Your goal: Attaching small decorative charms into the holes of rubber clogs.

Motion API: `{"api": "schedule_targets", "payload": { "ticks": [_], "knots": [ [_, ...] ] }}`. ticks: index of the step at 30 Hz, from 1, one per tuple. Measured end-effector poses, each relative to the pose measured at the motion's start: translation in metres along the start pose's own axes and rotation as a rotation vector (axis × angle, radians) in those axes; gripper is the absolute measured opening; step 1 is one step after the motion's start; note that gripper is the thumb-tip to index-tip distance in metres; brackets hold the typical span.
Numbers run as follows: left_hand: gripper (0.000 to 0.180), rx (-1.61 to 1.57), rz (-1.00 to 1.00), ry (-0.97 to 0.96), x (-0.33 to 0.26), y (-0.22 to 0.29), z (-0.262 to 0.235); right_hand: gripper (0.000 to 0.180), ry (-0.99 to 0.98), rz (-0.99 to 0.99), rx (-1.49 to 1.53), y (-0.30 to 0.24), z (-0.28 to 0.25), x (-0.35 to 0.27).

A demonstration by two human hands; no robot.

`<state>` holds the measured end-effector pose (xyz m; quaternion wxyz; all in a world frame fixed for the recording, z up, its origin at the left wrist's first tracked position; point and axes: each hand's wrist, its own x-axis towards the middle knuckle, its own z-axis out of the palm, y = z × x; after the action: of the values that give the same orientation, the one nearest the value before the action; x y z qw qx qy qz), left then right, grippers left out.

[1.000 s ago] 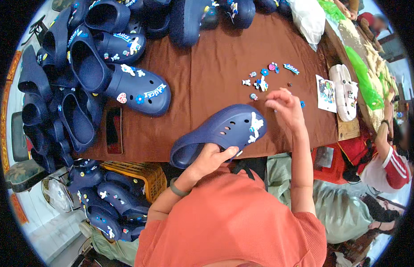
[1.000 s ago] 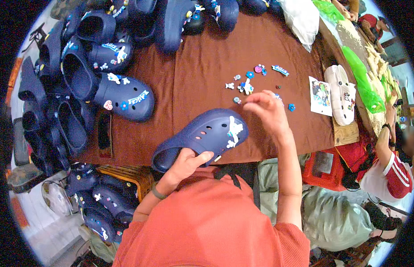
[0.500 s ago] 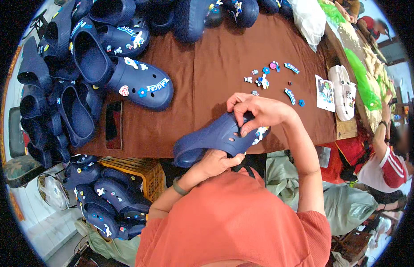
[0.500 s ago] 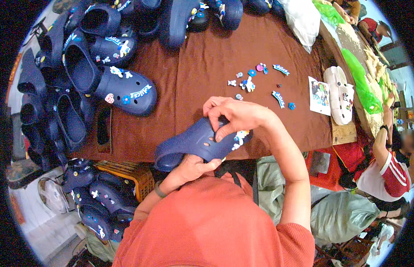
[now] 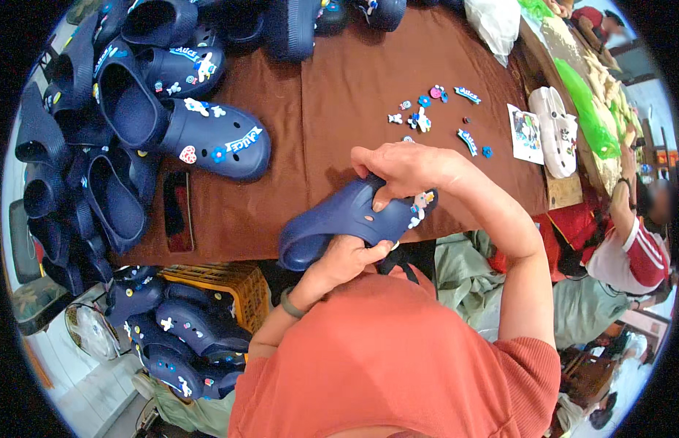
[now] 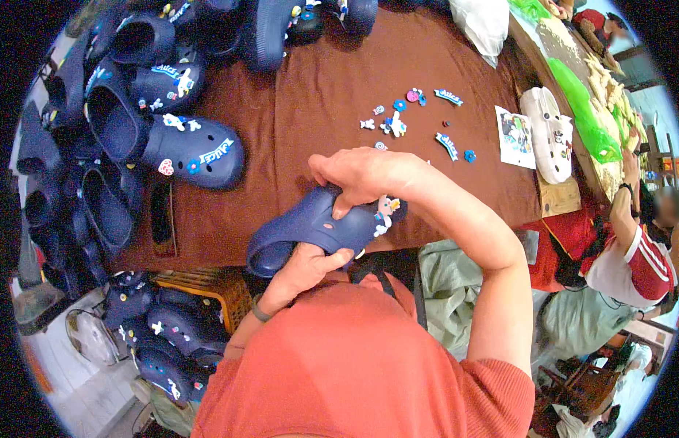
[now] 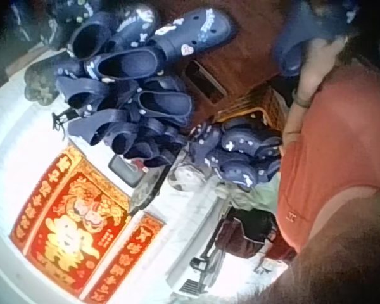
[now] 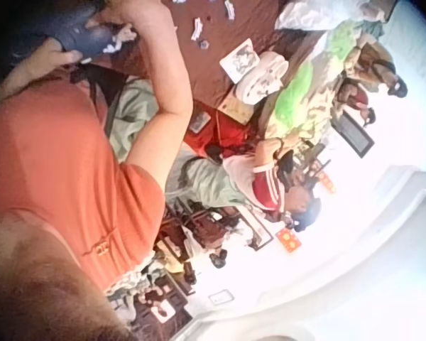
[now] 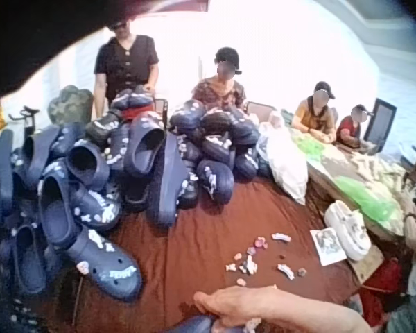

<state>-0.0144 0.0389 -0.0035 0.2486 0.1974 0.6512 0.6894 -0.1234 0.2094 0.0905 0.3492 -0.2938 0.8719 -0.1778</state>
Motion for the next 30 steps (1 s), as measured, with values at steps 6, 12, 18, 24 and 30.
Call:
{"api": "schedule_targets", "payload": {
  "ticks": [6, 12, 18, 24, 30],
  "knots": [
    [0.030, -0.235, -0.122, 0.024, 0.007, 0.012, 0.000, 0.052, 0.114, -0.042, 0.178, 0.018, 0.004, -0.002],
    [0.036, -0.419, -0.155, 0.090, 0.015, 0.010, -0.005, 0.030, 1.086, -0.050, 0.014, 0.048, 0.061, -0.046],
    [0.041, -0.480, -0.217, 0.054, 0.016, 0.019, -0.005, 0.033, 1.088, 0.137, 0.091, 0.041, 0.113, -0.070],
    [0.043, -0.355, -0.256, 0.044, 0.013, 0.014, -0.008, 0.040, 1.022, -0.012, 0.065, 0.047, 0.107, -0.072],
    [0.049, -0.351, -0.172, 0.126, 0.015, 0.010, -0.004, 0.034, 0.900, -0.070, 0.034, 0.052, 0.089, -0.079]
  ]
}}
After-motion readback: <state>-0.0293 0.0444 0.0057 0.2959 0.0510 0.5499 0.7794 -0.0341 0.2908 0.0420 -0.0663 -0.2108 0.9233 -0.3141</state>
